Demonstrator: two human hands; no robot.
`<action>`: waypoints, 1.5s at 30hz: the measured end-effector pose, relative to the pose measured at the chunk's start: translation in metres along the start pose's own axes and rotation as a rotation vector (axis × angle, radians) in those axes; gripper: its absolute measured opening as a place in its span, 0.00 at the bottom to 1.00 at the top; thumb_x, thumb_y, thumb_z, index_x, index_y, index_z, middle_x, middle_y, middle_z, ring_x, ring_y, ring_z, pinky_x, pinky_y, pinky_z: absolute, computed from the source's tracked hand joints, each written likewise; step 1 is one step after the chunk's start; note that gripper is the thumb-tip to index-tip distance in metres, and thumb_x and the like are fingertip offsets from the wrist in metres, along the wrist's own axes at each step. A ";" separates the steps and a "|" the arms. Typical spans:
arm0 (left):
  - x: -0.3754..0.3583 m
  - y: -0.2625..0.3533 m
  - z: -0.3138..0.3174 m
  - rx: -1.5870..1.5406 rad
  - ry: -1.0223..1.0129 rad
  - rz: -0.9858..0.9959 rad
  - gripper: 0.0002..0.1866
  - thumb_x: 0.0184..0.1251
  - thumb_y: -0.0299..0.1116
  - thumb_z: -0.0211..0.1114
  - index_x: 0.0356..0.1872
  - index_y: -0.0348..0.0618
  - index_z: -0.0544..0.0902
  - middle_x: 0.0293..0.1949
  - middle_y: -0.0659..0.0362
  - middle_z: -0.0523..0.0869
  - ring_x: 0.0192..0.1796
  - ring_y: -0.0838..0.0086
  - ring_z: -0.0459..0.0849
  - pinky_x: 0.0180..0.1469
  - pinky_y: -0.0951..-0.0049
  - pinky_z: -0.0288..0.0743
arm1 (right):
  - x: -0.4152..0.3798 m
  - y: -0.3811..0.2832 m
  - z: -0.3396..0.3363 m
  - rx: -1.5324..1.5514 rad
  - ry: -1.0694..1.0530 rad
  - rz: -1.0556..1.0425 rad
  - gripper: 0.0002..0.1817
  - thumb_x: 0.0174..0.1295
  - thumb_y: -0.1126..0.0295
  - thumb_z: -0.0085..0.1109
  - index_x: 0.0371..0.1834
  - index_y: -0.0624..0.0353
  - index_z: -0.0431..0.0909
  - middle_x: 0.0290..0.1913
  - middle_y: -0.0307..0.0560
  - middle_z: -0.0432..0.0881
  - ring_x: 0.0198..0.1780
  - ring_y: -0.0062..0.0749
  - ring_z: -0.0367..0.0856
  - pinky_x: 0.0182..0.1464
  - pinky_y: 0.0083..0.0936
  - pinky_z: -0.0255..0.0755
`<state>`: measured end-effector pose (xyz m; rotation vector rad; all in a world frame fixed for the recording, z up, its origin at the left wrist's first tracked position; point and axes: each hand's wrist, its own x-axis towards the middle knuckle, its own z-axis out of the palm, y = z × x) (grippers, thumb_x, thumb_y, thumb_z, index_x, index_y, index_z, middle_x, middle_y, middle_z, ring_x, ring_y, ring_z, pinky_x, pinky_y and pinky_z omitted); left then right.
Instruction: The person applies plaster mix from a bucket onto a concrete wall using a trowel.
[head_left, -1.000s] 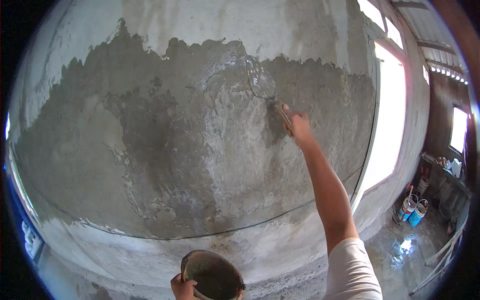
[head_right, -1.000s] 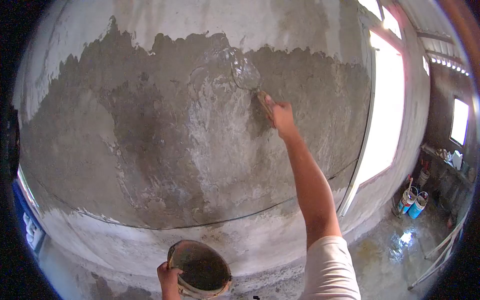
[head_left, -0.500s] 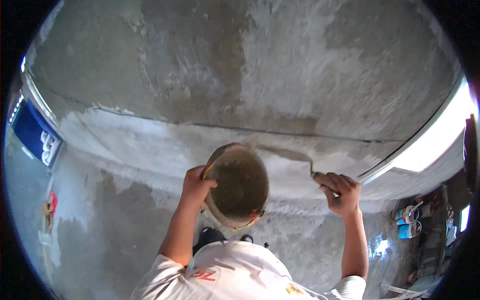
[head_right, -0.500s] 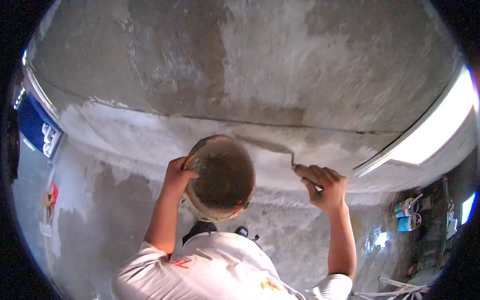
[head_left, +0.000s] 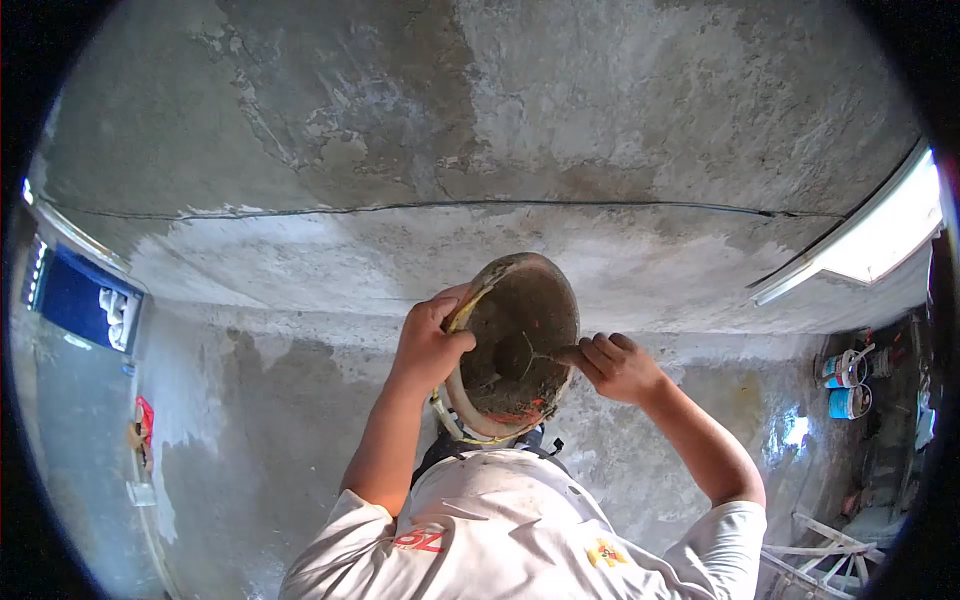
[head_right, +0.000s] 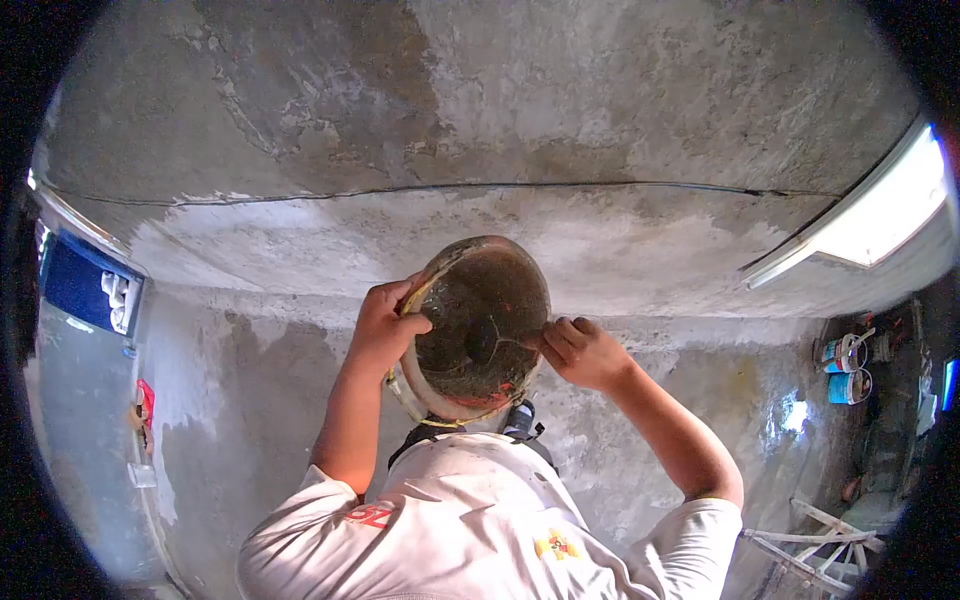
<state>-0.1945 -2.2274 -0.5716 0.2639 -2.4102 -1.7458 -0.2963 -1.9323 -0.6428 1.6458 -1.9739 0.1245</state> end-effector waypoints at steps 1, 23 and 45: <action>0.001 -0.005 -0.001 0.004 0.000 -0.009 0.33 0.44 0.16 0.61 0.60 0.34 0.84 0.48 0.59 0.90 0.50 0.76 0.85 0.56 0.76 0.75 | -0.002 -0.007 0.005 0.013 0.018 -0.015 0.17 0.54 0.66 0.63 0.49 0.47 0.88 0.38 0.31 0.80 0.41 0.22 0.78 0.34 0.20 0.73; 0.011 -0.018 -0.095 -0.350 0.092 -0.133 0.22 0.44 0.18 0.65 0.47 0.29 0.85 0.37 0.57 0.88 0.38 0.72 0.85 0.45 0.72 0.78 | 0.027 -0.064 -0.010 0.089 0.527 0.698 0.21 0.38 0.77 0.74 0.41 0.57 0.85 0.39 0.44 0.86 0.37 0.43 0.85 0.38 0.35 0.79; 0.039 -0.027 -0.055 -0.524 0.205 -0.136 0.26 0.41 0.17 0.66 0.49 0.33 0.86 0.39 0.53 0.89 0.38 0.61 0.87 0.40 0.61 0.80 | 0.176 0.217 -0.288 0.165 0.991 0.732 0.25 0.59 0.56 0.77 0.50 0.64 0.86 0.36 0.40 0.85 0.34 0.20 0.78 0.39 0.23 0.73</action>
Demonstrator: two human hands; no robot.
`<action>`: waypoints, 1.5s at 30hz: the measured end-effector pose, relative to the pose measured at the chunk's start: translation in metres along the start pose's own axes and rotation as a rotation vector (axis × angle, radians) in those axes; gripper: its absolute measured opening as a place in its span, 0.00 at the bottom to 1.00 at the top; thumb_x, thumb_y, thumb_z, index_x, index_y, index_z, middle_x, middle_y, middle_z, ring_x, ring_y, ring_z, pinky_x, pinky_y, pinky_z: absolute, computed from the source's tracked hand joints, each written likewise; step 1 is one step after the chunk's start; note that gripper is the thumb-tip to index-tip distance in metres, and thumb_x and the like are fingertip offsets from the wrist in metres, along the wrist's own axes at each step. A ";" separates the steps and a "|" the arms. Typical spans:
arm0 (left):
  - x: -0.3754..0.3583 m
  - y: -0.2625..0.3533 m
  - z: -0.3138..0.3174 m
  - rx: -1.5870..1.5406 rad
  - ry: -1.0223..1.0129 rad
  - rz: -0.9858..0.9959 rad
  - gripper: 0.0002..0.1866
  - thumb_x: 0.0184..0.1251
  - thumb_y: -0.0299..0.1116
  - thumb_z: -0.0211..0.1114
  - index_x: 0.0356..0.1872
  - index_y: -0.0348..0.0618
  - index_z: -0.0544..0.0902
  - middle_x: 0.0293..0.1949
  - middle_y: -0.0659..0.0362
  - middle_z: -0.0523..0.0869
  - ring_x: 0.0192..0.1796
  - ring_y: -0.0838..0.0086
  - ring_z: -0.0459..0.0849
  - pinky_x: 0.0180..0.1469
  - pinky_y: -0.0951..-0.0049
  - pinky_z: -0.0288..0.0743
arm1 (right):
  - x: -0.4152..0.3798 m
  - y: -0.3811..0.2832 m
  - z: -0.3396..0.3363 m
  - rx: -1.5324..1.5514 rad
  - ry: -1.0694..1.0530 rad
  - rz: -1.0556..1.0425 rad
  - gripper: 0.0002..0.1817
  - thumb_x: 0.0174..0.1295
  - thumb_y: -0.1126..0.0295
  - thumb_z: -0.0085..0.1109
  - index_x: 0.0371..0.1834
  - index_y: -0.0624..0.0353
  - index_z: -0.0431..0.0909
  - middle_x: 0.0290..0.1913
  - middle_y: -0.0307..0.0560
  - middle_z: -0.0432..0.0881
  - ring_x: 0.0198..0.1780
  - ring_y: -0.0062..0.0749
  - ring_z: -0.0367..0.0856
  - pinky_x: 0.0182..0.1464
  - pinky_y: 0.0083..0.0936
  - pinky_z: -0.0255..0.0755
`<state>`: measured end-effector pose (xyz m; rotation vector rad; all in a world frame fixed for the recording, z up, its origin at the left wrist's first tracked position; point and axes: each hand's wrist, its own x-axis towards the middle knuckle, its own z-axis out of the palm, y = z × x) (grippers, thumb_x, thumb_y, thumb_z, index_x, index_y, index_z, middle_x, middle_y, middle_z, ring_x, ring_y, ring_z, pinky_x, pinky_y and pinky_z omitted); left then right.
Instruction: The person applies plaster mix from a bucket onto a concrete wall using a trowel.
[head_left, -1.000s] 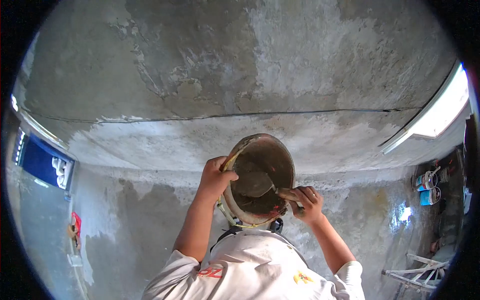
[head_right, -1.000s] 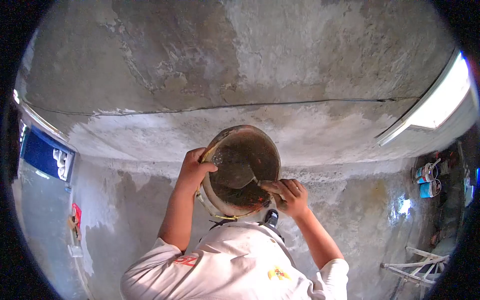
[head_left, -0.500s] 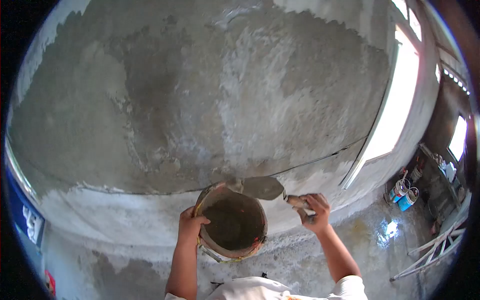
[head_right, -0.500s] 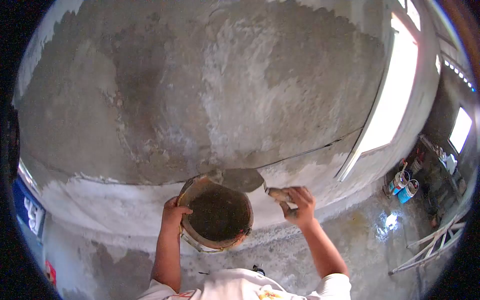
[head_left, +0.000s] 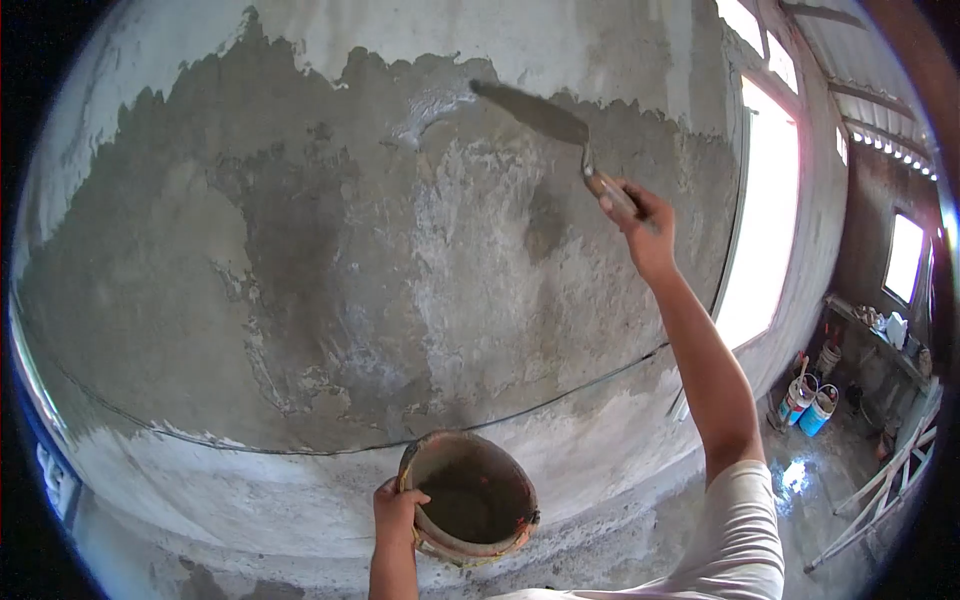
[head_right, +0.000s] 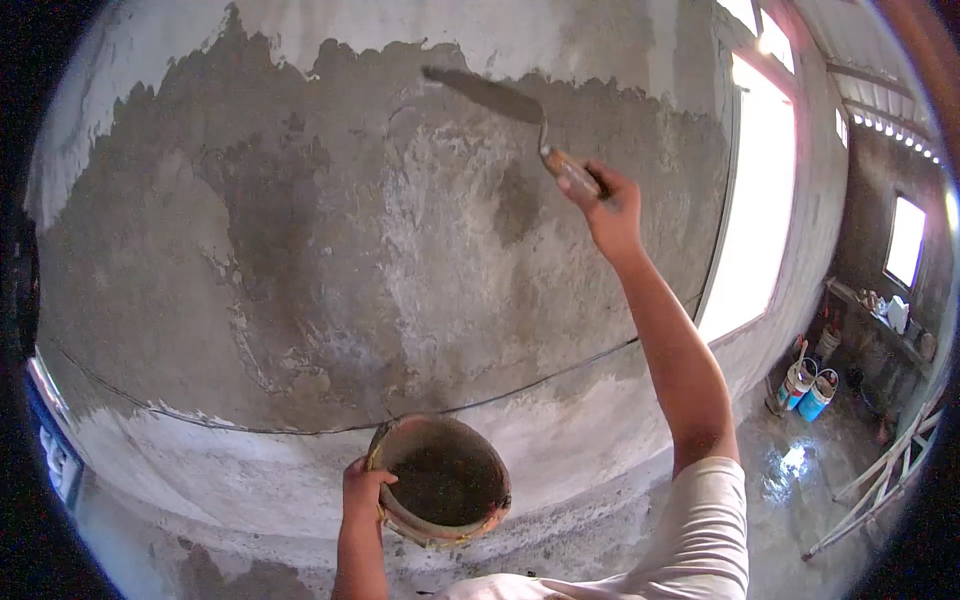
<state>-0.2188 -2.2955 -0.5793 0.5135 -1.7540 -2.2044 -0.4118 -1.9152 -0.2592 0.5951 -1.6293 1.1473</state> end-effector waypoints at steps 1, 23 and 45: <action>-0.002 -0.001 0.001 0.065 0.025 0.006 0.24 0.41 0.17 0.66 0.47 0.34 0.87 0.37 0.53 0.89 0.35 0.61 0.87 0.36 0.59 0.80 | 0.018 0.009 0.008 0.077 0.036 0.059 0.25 0.60 0.54 0.76 0.49 0.64 0.86 0.34 0.40 0.85 0.33 0.20 0.78 0.38 0.22 0.72; -0.024 -0.021 -0.009 0.043 0.184 0.049 0.23 0.40 0.16 0.66 0.45 0.30 0.87 0.37 0.53 0.89 0.36 0.60 0.86 0.40 0.60 0.78 | 0.025 0.053 0.047 0.945 0.024 0.683 0.22 0.76 0.47 0.54 0.43 0.58 0.78 0.27 0.40 0.77 0.21 0.24 0.69 0.21 0.24 0.60; -0.008 -0.037 -0.071 0.117 0.224 0.082 0.15 0.38 0.18 0.66 0.34 0.30 0.83 0.31 0.56 0.85 0.31 0.65 0.79 0.35 0.64 0.72 | 0.056 0.009 0.123 0.803 -0.069 0.598 0.26 0.73 0.44 0.58 0.31 0.57 0.78 0.22 0.40 0.75 0.19 0.24 0.69 0.21 0.24 0.60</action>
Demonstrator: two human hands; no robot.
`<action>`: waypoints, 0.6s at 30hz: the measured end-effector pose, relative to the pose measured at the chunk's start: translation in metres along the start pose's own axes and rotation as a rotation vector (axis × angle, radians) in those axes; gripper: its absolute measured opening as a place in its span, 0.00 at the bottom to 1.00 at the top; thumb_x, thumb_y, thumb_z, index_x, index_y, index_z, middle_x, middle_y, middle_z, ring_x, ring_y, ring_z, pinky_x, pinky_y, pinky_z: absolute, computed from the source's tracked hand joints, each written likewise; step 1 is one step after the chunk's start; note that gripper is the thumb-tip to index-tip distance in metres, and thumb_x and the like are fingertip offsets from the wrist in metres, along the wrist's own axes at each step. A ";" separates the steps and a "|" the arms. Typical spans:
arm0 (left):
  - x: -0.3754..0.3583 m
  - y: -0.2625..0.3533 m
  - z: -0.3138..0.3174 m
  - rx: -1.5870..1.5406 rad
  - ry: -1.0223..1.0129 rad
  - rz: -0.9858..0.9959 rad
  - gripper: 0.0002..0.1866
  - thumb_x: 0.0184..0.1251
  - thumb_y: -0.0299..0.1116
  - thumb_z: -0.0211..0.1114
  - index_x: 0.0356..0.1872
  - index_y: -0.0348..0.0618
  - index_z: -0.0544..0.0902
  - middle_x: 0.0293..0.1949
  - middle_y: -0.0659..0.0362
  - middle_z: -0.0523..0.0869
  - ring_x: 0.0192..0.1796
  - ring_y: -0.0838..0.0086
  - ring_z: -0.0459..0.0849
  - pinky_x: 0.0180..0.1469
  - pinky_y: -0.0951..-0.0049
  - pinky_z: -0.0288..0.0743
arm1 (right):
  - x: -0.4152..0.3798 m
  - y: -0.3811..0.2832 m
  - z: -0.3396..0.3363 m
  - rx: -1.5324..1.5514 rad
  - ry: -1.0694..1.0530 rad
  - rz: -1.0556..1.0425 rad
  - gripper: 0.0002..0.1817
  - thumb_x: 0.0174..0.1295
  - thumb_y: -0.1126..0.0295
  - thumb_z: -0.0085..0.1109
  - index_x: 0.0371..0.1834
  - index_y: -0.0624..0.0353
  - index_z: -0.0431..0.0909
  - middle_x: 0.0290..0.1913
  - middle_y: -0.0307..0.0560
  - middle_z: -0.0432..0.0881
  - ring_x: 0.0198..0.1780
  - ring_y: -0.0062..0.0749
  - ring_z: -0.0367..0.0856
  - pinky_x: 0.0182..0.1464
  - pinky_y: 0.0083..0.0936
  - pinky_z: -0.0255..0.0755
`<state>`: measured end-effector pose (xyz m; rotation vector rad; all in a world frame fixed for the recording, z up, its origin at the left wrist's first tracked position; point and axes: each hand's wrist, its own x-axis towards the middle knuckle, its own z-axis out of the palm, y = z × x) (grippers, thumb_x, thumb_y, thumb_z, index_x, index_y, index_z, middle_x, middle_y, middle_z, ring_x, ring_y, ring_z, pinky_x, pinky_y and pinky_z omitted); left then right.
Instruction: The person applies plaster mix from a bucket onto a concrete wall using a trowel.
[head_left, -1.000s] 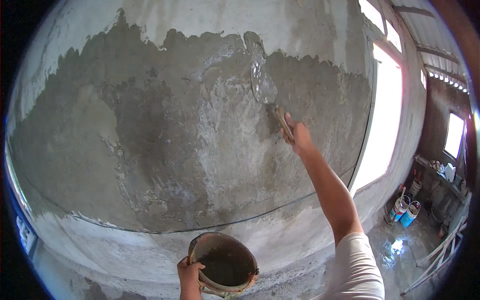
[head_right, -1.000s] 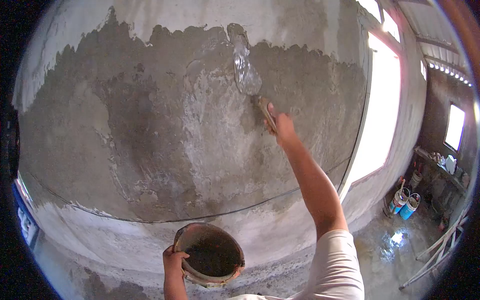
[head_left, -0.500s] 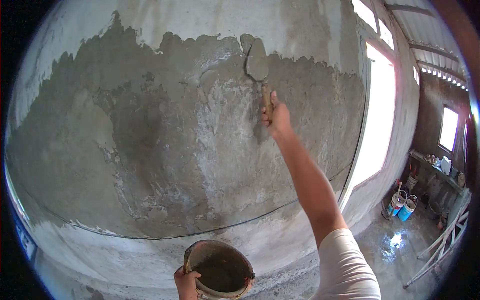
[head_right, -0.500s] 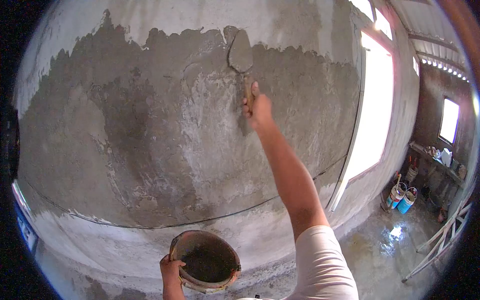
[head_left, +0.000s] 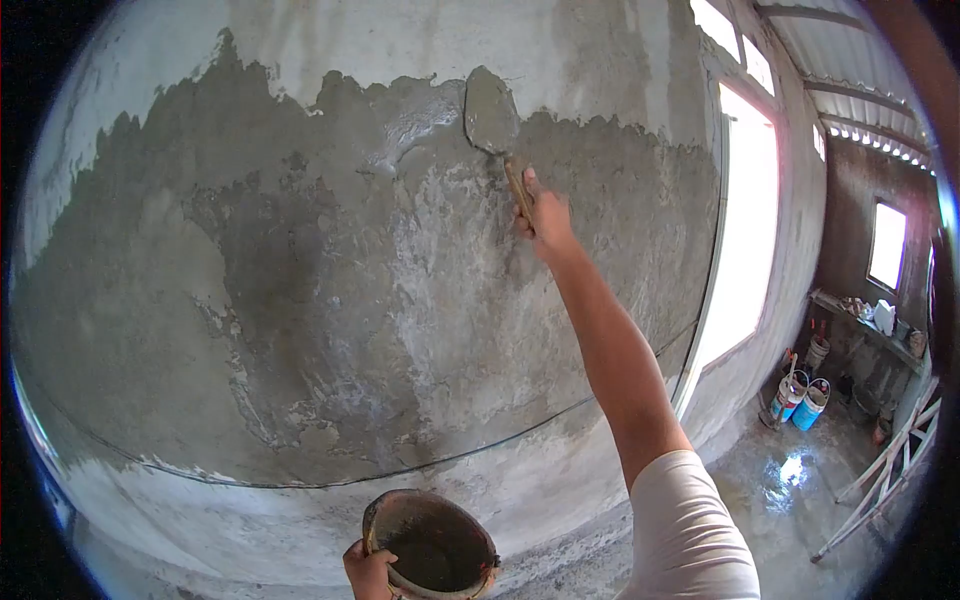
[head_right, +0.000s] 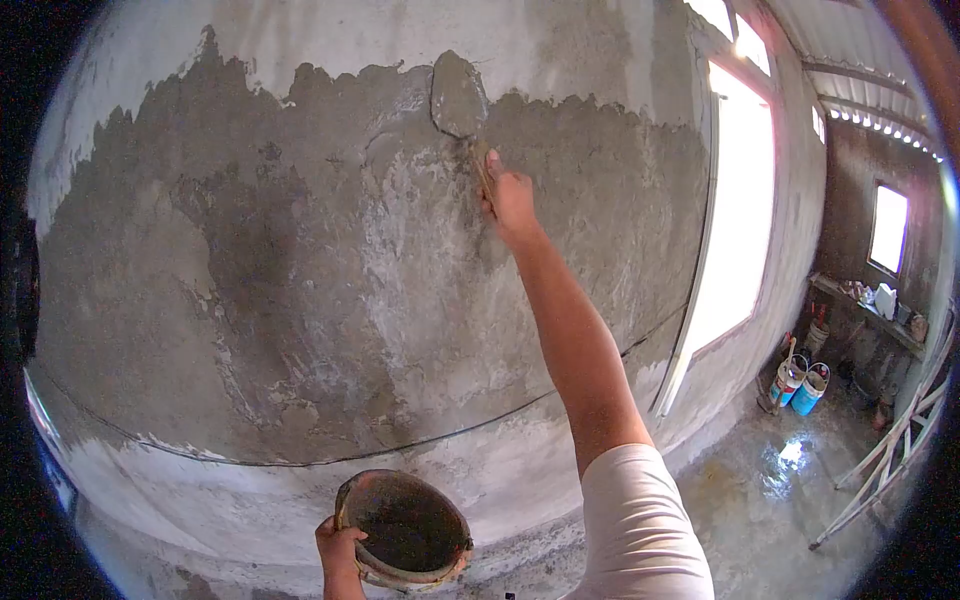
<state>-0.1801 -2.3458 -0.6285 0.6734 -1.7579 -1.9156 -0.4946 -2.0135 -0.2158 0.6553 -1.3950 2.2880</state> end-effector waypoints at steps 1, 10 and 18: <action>0.000 0.002 -0.002 0.032 0.013 -0.003 0.15 0.38 0.18 0.66 0.34 0.30 0.83 0.31 0.56 0.85 0.30 0.66 0.78 0.34 0.65 0.72 | 0.000 0.008 -0.005 -0.065 0.050 0.023 0.26 0.71 0.43 0.60 0.29 0.57 0.78 0.22 0.41 0.76 0.19 0.25 0.70 0.20 0.25 0.60; -0.016 0.025 0.009 0.002 -0.022 -0.084 0.16 0.38 0.15 0.65 0.35 0.30 0.86 0.30 0.55 0.87 0.29 0.69 0.81 0.33 0.66 0.72 | -0.104 0.042 -0.087 -0.047 -0.037 0.297 0.23 0.76 0.47 0.54 0.33 0.57 0.76 0.23 0.40 0.75 0.18 0.24 0.67 0.20 0.23 0.59; -0.012 0.003 0.001 0.202 -0.013 -0.137 0.19 0.40 0.16 0.69 0.40 0.29 0.86 0.34 0.51 0.89 0.34 0.61 0.85 0.37 0.62 0.76 | 0.005 -0.015 -0.031 0.094 -0.010 0.048 0.23 0.78 0.45 0.49 0.40 0.55 0.75 0.26 0.39 0.73 0.19 0.22 0.65 0.21 0.22 0.59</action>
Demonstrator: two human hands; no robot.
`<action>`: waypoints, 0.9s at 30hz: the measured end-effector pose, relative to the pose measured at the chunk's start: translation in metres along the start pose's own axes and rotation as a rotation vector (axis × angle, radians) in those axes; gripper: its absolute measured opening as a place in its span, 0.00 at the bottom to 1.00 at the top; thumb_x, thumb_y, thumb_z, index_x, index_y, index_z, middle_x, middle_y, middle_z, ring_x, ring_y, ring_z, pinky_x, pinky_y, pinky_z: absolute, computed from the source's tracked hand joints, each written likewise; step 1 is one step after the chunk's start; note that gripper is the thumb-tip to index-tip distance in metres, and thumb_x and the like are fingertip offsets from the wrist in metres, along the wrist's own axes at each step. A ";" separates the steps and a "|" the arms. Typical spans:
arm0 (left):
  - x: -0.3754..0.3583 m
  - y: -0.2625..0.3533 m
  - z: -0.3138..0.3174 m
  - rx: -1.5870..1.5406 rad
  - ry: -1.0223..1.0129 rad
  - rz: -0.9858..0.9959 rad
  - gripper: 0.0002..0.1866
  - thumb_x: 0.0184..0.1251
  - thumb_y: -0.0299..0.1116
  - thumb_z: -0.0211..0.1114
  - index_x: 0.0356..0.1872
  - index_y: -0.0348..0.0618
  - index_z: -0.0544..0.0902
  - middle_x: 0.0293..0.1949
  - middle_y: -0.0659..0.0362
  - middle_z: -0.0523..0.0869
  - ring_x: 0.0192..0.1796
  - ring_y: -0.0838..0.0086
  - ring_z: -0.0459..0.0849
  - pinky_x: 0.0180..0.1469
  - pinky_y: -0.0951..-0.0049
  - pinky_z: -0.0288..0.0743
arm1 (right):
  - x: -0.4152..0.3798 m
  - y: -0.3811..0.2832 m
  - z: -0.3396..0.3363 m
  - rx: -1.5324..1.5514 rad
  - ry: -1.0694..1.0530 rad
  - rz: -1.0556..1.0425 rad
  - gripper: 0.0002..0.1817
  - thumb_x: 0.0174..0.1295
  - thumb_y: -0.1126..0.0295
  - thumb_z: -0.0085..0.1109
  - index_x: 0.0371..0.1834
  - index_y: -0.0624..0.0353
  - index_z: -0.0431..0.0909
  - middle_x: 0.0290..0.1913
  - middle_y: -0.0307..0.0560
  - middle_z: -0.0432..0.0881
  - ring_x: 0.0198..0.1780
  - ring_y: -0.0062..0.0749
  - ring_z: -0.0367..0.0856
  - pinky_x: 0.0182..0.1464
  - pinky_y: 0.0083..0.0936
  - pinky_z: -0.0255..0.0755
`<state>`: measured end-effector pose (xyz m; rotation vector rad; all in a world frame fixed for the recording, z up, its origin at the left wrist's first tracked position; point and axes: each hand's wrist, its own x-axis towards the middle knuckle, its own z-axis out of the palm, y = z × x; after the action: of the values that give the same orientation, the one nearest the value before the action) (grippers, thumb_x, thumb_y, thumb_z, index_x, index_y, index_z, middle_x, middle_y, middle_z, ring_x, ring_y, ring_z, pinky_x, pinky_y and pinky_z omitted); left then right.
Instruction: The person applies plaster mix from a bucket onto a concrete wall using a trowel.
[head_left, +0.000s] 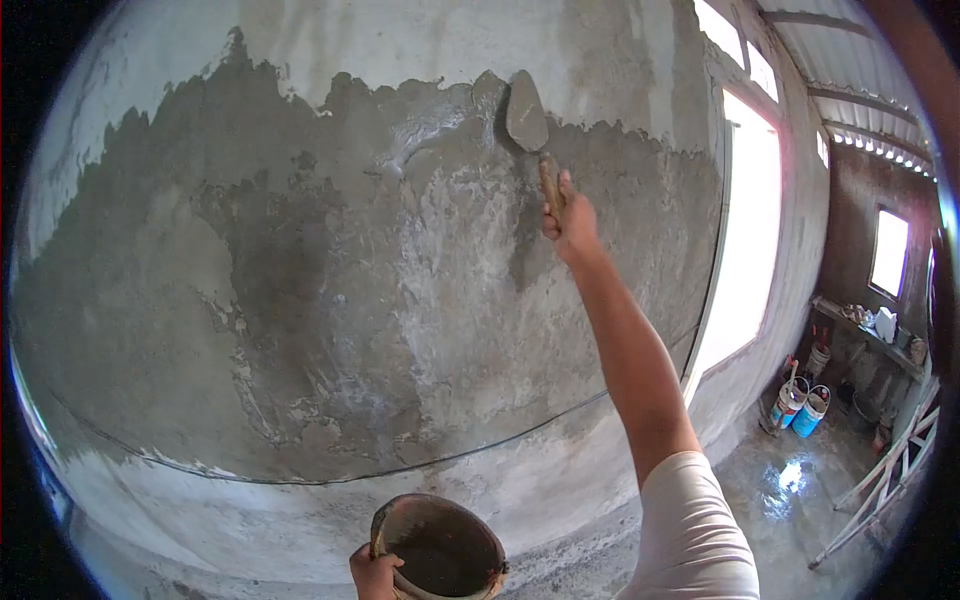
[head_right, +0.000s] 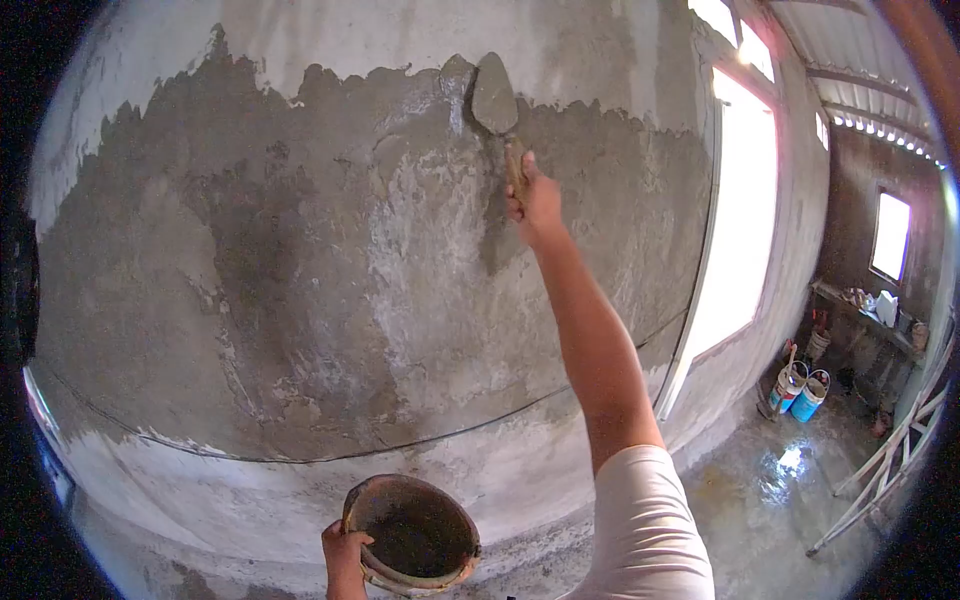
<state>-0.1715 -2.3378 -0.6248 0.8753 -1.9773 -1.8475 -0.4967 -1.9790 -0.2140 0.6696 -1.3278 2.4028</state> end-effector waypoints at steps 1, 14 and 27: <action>-0.003 0.002 -0.001 -0.003 0.006 0.004 0.19 0.40 0.16 0.69 0.40 0.29 0.86 0.34 0.51 0.89 0.34 0.61 0.85 0.37 0.62 0.76 | 0.001 0.005 0.014 0.004 -0.006 -0.002 0.23 0.78 0.45 0.49 0.40 0.55 0.75 0.26 0.39 0.73 0.19 0.22 0.65 0.21 0.22 0.59; -0.004 -0.006 -0.027 -0.137 0.080 0.141 0.16 0.36 0.16 0.66 0.33 0.31 0.84 0.27 0.59 0.84 0.29 0.67 0.79 0.34 0.65 0.71 | -0.010 0.007 0.093 0.046 -0.194 -0.030 0.24 0.77 0.46 0.51 0.45 0.60 0.78 0.25 0.40 0.75 0.19 0.24 0.68 0.19 0.23 0.57; 0.004 -0.014 -0.026 -0.054 0.102 0.104 0.11 0.40 0.15 0.66 0.29 0.35 0.82 0.26 0.59 0.82 0.25 0.69 0.76 0.29 0.64 0.68 | -0.095 0.112 -0.041 -0.323 0.094 0.049 0.29 0.70 0.40 0.59 0.33 0.59 0.79 0.22 0.40 0.76 0.17 0.23 0.70 0.18 0.23 0.59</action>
<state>-0.1556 -2.3608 -0.6352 0.8175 -1.8660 -1.7548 -0.4814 -2.0069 -0.3632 0.4347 -1.6562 2.1537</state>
